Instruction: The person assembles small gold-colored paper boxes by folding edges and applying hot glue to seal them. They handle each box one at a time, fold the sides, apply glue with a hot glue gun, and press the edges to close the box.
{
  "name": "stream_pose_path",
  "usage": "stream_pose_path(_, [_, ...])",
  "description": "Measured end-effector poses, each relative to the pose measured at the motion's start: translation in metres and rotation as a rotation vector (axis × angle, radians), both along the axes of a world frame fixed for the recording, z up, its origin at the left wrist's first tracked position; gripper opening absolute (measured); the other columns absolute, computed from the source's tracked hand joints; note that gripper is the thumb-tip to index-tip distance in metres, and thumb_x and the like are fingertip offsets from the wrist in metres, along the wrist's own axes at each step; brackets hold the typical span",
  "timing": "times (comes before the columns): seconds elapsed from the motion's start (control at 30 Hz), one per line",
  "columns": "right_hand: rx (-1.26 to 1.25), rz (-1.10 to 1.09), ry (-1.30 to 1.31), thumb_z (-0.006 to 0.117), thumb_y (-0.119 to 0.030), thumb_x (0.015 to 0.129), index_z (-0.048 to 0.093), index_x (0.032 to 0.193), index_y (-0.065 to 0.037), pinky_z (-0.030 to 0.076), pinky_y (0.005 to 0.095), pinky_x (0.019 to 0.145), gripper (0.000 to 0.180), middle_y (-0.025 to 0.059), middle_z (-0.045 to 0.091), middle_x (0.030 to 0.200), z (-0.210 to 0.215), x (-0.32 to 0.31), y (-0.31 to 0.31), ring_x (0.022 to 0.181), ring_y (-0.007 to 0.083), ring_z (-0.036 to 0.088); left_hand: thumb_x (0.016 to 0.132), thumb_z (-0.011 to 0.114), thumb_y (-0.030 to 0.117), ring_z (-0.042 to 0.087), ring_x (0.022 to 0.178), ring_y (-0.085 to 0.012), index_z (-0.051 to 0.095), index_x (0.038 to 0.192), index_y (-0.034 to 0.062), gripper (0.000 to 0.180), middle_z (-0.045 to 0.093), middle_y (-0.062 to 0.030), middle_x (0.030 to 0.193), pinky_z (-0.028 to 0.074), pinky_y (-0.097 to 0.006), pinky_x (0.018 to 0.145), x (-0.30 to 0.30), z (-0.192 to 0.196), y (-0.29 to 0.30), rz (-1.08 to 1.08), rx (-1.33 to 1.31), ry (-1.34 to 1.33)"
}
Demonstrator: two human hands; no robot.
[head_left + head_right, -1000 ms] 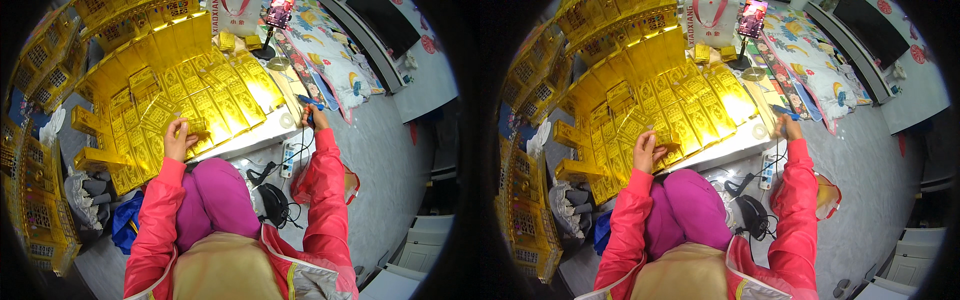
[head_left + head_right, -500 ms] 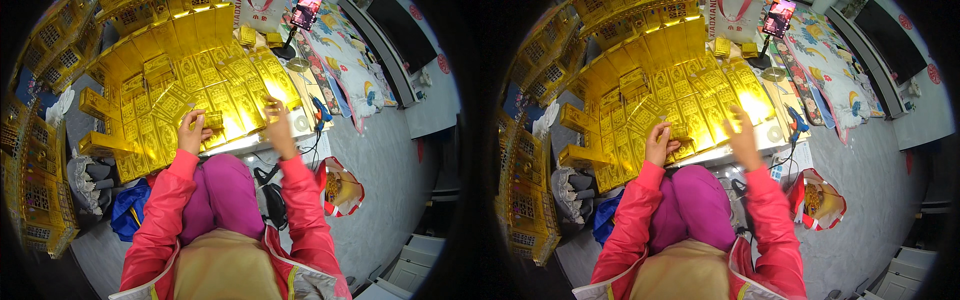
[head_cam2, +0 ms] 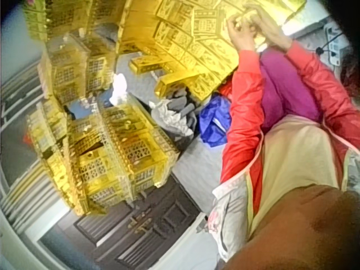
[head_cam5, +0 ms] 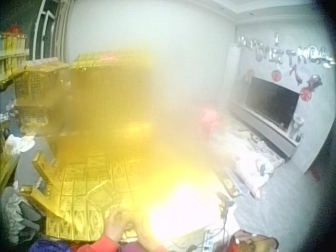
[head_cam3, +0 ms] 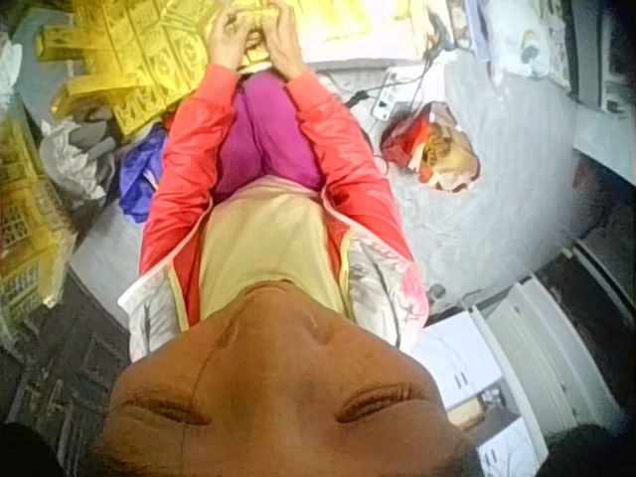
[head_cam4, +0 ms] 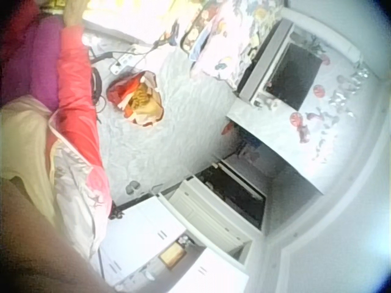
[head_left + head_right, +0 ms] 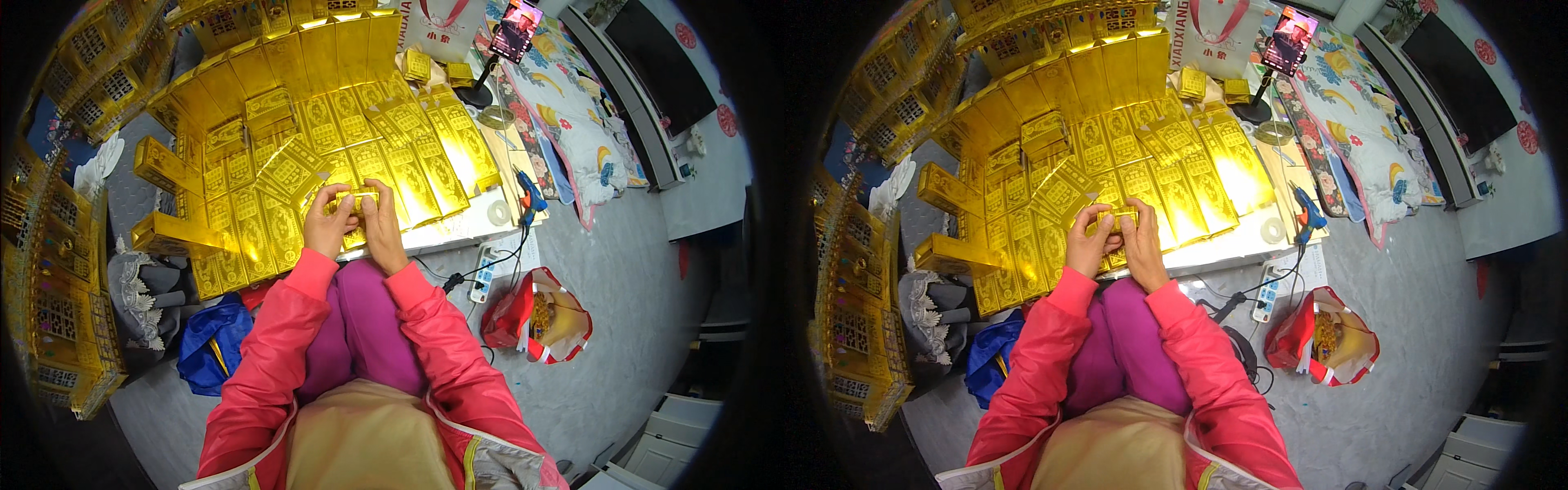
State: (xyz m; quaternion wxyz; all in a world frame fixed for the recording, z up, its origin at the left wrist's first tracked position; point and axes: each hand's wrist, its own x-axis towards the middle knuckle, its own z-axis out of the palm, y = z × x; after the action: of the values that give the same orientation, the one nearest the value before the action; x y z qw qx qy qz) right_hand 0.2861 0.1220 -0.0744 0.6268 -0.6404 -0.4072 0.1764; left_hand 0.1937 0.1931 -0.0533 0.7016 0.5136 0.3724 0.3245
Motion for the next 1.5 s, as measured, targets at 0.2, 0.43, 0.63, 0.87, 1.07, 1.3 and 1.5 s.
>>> stream_pose_path(0.2, [0.004,-0.107,0.199,0.044,-0.029,0.103,0.048,0.121,0.002,0.039,0.0359,0.097,0.036,0.0175,0.053,0.118,0.004,-0.011,0.008,0.11,0.0283,0.051,0.095,0.065,0.016,0.058,0.065,-0.0069,0.059,0.112,0.0091,0.019,0.055,-0.0015,0.113,0.05,-0.021,0.055,0.002,0.004,-0.005,0.032,0.015,0.003])
stream_pose_path(0.43, [0.071,-0.166,0.401,0.045,-0.027,0.103,0.051,0.118,0.001,0.04,0.034,0.094,0.032,0.0125,0.055,0.114,0.002,-0.015,0.017,0.105,0.0217,0.052,0.095,0.065,0.014,0.057,0.064,-0.0064,0.058,0.11,0.0088,0.017,0.058,0.0009,0.101,0.049,-0.021,0.054,0.003,0.01,-0.008,0.048,-0.008,-0.004])
stream_pose_path(0.63, [0.024,-0.152,0.456,0.044,-0.023,0.103,0.052,0.114,0.0,0.041,0.0311,0.092,0.027,0.0112,0.057,0.113,0.002,-0.013,0.02,0.103,0.0187,0.053,0.094,0.065,0.016,0.057,0.062,-0.0066,0.059,0.109,0.0082,0.017,0.057,-0.0009,0.102,0.051,-0.022,0.055,0.004,0.013,-0.009,0.069,0.003,-0.001])
stream_pose_path(0.87, [0.185,-0.128,0.387,0.055,-0.015,0.098,0.046,0.129,0.0,0.039,0.0301,0.1,0.035,0.0115,0.055,0.122,-0.001,-0.015,0.016,0.114,0.0187,0.051,0.096,0.062,0.018,0.056,0.057,-0.006,0.062,0.105,0.0088,0.013,0.056,-0.0024,0.106,0.049,-0.021,0.047,0.009,0.009,-0.002,0.082,-0.01,0.023])
stream_pose_path(1.07, [0.112,0.067,0.448,0.062,-0.016,0.095,0.043,0.139,-0.002,0.04,0.0282,0.096,0.049,0.0075,0.051,0.131,-0.006,-0.006,-0.008,0.112,0.0153,0.049,0.093,0.065,0.02,0.06,0.092,-0.0216,0.068,0.102,0.0091,0.015,0.06,-0.0081,0.106,0.05,-0.035,0.083,0.007,-0.003,0.007,0.067,0.623,0.322])
stream_pose_path(1.3, [0.138,0.04,0.56,0.061,-0.018,0.097,0.046,0.136,-0.002,0.041,0.027,0.095,0.045,0.0084,0.051,0.13,0.0,-0.011,-0.004,0.11,0.014,0.049,0.096,0.06,0.023,0.057,0.106,-0.0241,0.067,0.101,0.0081,0.018,0.062,-0.0093,0.109,0.043,-0.035,0.095,0.008,-0.017,0.011,0.05,0.678,0.201])
stream_pose_path(1.5, [0.169,-0.022,0.505,0.057,-0.02,0.099,0.047,0.133,-0.001,0.039,0.031,0.1,0.041,0.0105,0.051,0.13,-0.002,-0.015,0.0,0.114,0.0174,0.048,0.102,0.05,0.022,0.058,0.104,-0.0219,0.059,0.106,0.0046,0.02,0.063,-0.01,0.106,0.043,-0.032,0.093,0.018,-0.024,0.002,0.039,0.511,0.06])
